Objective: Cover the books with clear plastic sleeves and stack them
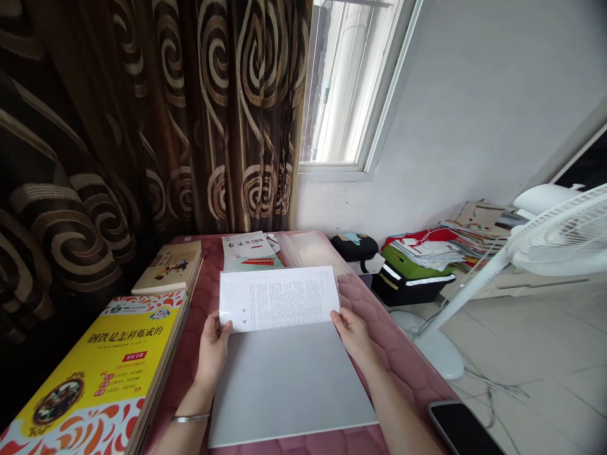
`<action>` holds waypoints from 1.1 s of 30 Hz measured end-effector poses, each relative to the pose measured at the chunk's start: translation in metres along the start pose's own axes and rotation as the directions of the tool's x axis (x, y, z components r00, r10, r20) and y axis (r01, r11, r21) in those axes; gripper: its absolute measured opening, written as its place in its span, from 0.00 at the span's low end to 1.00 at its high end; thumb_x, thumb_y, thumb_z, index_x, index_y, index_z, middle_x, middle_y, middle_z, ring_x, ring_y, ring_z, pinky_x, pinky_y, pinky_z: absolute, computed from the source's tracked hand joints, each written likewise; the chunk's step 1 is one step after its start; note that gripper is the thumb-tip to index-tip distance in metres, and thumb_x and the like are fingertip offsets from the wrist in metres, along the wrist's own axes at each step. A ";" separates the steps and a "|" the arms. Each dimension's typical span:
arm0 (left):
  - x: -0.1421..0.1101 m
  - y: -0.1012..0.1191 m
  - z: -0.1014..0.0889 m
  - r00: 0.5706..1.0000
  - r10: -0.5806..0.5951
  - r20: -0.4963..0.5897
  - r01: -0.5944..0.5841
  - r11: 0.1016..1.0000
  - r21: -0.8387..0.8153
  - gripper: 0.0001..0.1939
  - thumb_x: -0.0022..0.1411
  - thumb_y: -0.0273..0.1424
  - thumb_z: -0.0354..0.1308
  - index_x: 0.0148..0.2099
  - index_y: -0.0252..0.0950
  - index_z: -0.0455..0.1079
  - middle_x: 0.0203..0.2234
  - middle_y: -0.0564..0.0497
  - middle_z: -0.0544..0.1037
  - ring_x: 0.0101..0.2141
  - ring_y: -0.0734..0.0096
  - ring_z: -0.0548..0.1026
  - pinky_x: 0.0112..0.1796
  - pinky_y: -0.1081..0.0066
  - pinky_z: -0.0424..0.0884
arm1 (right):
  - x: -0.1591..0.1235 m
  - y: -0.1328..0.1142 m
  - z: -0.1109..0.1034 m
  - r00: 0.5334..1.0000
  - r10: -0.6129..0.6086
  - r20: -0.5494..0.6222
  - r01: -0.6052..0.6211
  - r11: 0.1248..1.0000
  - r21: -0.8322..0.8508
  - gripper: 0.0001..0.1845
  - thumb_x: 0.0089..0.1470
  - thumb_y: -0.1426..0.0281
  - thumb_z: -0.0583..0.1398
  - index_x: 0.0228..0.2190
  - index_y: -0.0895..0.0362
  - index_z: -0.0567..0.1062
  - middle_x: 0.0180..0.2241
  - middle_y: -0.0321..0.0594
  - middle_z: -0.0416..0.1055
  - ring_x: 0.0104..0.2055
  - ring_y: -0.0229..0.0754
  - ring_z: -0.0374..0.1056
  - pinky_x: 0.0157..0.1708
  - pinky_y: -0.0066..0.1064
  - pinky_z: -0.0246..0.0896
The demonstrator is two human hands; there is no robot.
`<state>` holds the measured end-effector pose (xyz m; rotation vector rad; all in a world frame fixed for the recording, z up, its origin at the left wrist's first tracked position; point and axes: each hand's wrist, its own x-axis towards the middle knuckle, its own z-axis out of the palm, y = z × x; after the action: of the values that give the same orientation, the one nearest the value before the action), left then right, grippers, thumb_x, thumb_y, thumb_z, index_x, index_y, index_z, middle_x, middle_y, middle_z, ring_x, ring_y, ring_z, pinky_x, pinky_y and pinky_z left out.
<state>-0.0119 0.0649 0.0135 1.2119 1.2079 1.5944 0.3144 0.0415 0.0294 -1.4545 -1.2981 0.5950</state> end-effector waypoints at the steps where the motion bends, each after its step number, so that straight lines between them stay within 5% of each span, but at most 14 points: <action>1: 0.001 -0.001 0.000 1.000 0.007 -0.004 -0.007 1.000 0.003 0.21 0.51 0.43 0.63 0.44 0.38 0.67 0.38 0.49 0.76 0.42 0.65 0.73 0.46 0.66 0.67 | 0.000 0.000 0.000 1.000 0.007 0.000 -0.007 1.000 0.002 0.27 0.48 0.42 0.55 0.19 0.52 0.62 0.18 0.35 0.63 0.23 0.42 0.59 0.22 0.30 0.56; 16: -0.004 0.009 0.003 0.999 0.032 -0.006 -0.032 0.999 -0.038 0.29 0.53 0.44 0.63 0.55 0.40 0.65 0.53 0.44 0.73 0.54 0.60 0.70 0.56 0.60 0.63 | 0.001 0.013 0.001 0.998 -0.041 -0.042 0.041 0.999 0.000 0.26 0.50 0.43 0.56 0.23 0.53 0.68 0.19 0.35 0.66 0.25 0.42 0.63 0.25 0.29 0.59; 24: -0.001 -0.004 0.003 0.999 0.008 -0.039 -0.008 1.000 0.011 0.24 0.51 0.39 0.63 0.50 0.39 0.68 0.47 0.46 0.77 0.49 0.61 0.73 0.54 0.62 0.64 | 0.000 0.008 0.004 0.995 -0.043 -0.092 0.033 0.994 -0.107 0.29 0.48 0.40 0.54 0.17 0.52 0.57 0.16 0.32 0.56 0.21 0.38 0.53 0.21 0.29 0.51; 33: 0.000 -0.004 0.001 1.000 -0.015 -0.024 0.016 1.000 0.002 0.20 0.51 0.41 0.63 0.44 0.38 0.69 0.39 0.48 0.78 0.42 0.64 0.74 0.47 0.64 0.67 | 0.000 0.010 0.003 0.995 -0.046 -0.083 0.037 0.994 -0.106 0.28 0.50 0.42 0.54 0.18 0.51 0.57 0.16 0.32 0.57 0.21 0.39 0.55 0.21 0.29 0.52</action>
<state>-0.0102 0.0657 0.0098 1.1852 1.2319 1.6008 0.3154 0.0439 0.0194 -1.5175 -1.3055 0.4383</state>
